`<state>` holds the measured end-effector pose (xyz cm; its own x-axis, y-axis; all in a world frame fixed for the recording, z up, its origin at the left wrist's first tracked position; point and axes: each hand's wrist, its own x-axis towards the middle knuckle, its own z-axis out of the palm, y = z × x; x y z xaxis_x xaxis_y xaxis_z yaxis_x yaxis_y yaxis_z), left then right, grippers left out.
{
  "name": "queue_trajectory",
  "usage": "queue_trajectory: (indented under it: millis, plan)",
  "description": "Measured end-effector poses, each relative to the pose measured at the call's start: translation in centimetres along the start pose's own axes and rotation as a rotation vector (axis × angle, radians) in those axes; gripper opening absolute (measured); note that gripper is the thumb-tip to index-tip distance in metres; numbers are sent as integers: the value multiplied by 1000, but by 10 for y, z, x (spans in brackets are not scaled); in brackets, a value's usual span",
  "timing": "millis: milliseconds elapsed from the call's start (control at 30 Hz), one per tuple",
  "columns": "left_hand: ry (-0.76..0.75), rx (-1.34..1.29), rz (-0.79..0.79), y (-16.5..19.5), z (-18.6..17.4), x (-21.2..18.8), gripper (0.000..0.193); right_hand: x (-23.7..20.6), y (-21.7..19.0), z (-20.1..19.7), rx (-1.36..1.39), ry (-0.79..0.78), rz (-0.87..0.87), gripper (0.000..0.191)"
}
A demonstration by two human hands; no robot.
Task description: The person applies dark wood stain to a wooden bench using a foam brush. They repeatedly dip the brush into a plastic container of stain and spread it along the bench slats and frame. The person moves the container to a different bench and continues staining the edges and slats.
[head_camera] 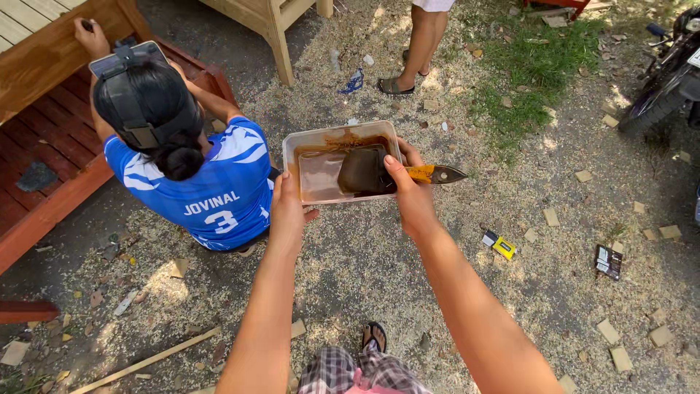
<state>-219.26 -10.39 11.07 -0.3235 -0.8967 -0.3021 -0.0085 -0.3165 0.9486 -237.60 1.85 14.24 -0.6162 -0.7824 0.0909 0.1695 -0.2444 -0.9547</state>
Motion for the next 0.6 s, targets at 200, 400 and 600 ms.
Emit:
queue_trajectory:
  millis: [200, 400, 600]
  plan:
    - [98, -78, 7, 21, 21, 117, 53, 149, 30, 7, 52, -79, 39, 58]
    - [127, -179, 41, 48, 45, 268, 52, 299, 64, 35, 89, -121, 56, 56]
    - [212, -193, 78, 105, 46, 406, 58, 452, 93, 83, 216, -280, 27, 56]
